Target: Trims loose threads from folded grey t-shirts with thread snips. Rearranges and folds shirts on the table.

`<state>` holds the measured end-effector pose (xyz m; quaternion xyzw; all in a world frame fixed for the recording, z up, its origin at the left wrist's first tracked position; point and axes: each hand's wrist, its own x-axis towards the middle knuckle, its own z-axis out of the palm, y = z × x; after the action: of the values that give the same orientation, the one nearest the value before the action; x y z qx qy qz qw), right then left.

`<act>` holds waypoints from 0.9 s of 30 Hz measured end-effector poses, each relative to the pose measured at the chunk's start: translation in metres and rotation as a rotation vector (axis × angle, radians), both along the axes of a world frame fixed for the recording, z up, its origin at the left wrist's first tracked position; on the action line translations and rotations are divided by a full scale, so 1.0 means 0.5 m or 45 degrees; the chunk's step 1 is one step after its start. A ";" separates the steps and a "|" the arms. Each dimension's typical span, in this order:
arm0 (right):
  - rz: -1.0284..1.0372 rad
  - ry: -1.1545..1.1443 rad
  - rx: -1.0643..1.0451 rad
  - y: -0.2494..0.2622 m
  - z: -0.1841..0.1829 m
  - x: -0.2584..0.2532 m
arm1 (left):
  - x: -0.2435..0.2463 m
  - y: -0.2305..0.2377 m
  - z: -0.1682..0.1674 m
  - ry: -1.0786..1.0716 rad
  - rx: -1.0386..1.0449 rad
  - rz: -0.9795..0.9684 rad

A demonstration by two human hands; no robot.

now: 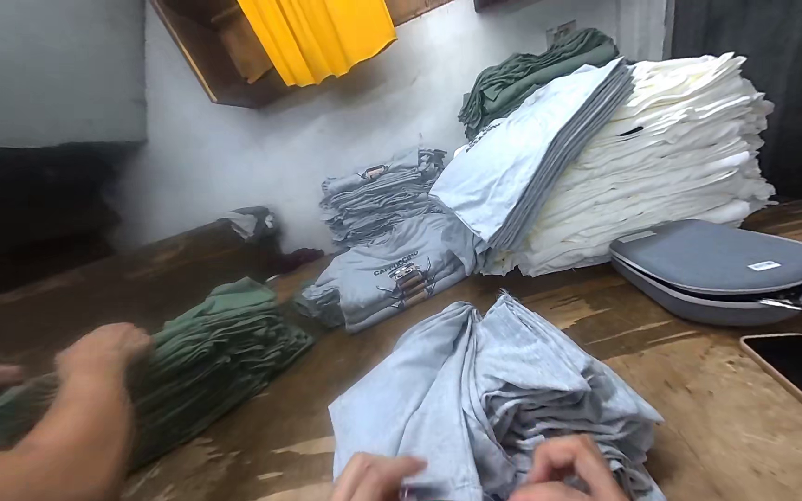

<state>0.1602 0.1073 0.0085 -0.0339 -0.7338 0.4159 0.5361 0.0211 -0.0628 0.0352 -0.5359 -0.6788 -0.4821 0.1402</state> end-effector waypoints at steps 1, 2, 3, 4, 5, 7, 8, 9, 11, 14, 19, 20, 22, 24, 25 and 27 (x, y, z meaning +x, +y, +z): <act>-0.009 0.007 -0.006 0.005 -0.003 0.006 | 0.009 -0.001 0.012 0.087 -0.058 0.054; -0.011 -0.003 -0.013 0.009 -0.006 0.010 | 0.019 0.001 0.022 0.191 -0.092 0.108; -0.011 -0.018 -0.023 0.010 -0.008 0.012 | 0.031 0.005 0.029 0.303 -0.111 0.152; -0.017 -0.030 -0.033 0.008 -0.009 0.012 | 0.044 0.011 0.038 0.426 -0.139 0.194; -0.026 -0.030 -0.040 0.006 -0.009 0.010 | 0.056 0.019 0.047 0.544 -0.173 0.239; -0.025 -0.023 -0.008 0.001 -0.007 0.005 | 0.069 0.036 0.052 0.699 -0.208 0.305; -0.001 -0.019 0.039 0.002 -0.006 0.004 | 0.068 0.042 0.048 0.705 -0.200 0.318; 0.031 -0.024 0.109 0.006 -0.007 0.006 | 0.064 0.043 0.042 0.658 -0.198 0.317; 0.036 -0.068 0.290 0.022 -0.012 0.009 | 0.050 0.038 0.035 0.458 -0.258 0.249; -0.138 -0.330 0.568 0.032 -0.005 0.003 | 0.000 0.014 0.015 0.172 -0.324 0.169; 0.054 -0.450 0.671 0.063 0.040 0.037 | -0.067 -0.029 0.016 -0.096 0.401 0.826; 0.072 -0.541 0.660 0.073 0.059 0.060 | -0.057 -0.029 0.014 -0.031 0.383 0.760; 0.033 -0.828 0.673 0.086 0.093 0.097 | -0.019 -0.016 0.002 0.095 0.200 0.452; -0.034 -1.081 0.682 0.083 0.110 0.113 | 0.015 0.017 -0.017 0.161 0.036 0.180; -0.072 -1.113 0.694 0.077 0.111 0.110 | 0.022 0.034 -0.030 0.199 -0.007 0.120; -0.142 -0.940 0.659 0.056 0.099 0.089 | 0.024 0.056 -0.050 0.223 -0.027 0.100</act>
<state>0.2049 0.1354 0.0582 -0.0843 -0.9527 0.1494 0.2508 0.0329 -0.0349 0.0101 -0.5504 -0.6896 -0.4201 0.2122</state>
